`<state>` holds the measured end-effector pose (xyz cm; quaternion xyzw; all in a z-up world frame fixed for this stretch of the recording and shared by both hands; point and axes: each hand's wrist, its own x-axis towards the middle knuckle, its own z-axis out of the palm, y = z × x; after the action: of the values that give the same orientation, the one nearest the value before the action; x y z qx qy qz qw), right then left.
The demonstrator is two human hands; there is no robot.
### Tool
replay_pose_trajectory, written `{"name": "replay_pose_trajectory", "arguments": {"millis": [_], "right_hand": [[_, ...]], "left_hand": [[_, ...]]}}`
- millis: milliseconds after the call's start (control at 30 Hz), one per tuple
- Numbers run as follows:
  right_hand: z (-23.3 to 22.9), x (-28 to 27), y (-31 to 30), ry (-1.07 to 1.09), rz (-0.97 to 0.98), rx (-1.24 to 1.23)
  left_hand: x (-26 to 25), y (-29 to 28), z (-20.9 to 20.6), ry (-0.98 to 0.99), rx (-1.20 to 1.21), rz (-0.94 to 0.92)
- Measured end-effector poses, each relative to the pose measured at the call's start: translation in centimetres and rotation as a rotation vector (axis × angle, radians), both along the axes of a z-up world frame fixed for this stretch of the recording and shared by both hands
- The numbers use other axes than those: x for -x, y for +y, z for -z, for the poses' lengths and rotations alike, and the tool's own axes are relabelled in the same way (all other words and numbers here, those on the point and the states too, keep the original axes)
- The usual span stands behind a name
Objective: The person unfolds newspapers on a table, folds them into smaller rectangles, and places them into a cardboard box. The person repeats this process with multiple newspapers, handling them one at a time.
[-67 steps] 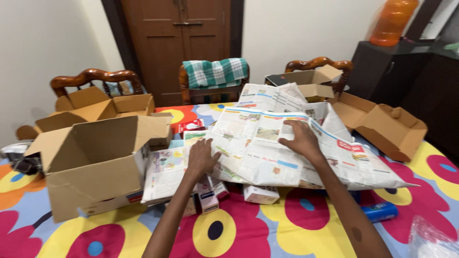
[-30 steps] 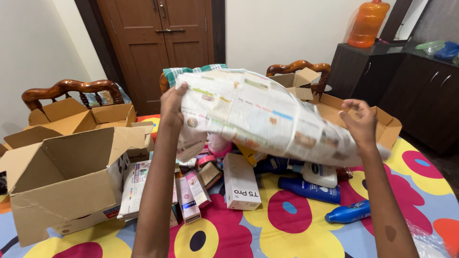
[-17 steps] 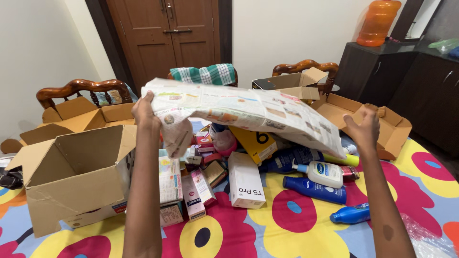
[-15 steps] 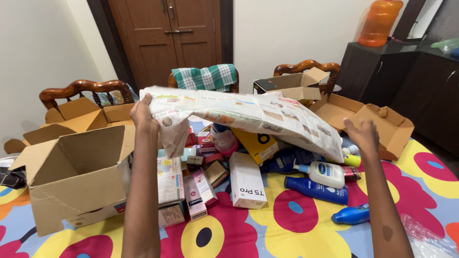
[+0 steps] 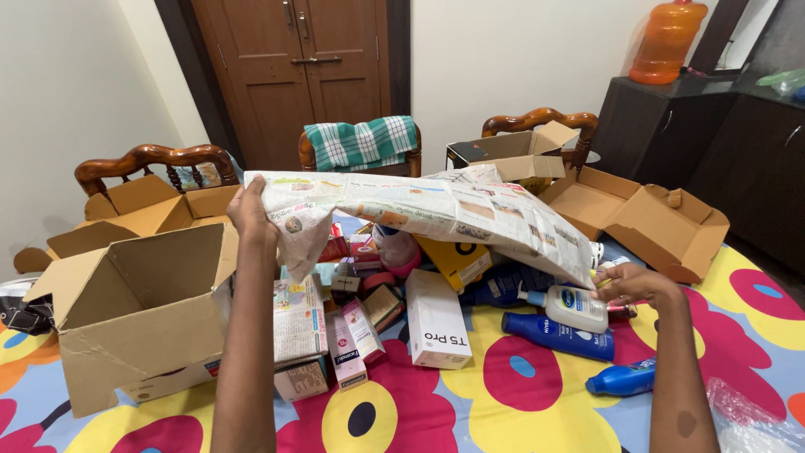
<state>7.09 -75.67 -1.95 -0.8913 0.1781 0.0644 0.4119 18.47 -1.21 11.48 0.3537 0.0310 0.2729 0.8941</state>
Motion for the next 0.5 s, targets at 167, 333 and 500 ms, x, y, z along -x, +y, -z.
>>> {"name": "replay_pose_trajectory", "arguments": {"millis": [167, 333, 500], "right_hand": [[-2.9, 1.7, 0.8, -0.226, 0.101, -0.197], [-8.2, 4.6, 4.8, -0.730, 0.167, -0.678], [-12.9, 4.4, 6.3, -1.067, 0.150, -0.591]], "left_hand": [[2.3, 0.7, -1.5, 0.033, 0.001, -0.027], [4.5, 1.5, -3.8, 0.192, -0.026, -0.043], [6.8, 2.1, -7.2, 0.070, -0.299, -0.003]]}}
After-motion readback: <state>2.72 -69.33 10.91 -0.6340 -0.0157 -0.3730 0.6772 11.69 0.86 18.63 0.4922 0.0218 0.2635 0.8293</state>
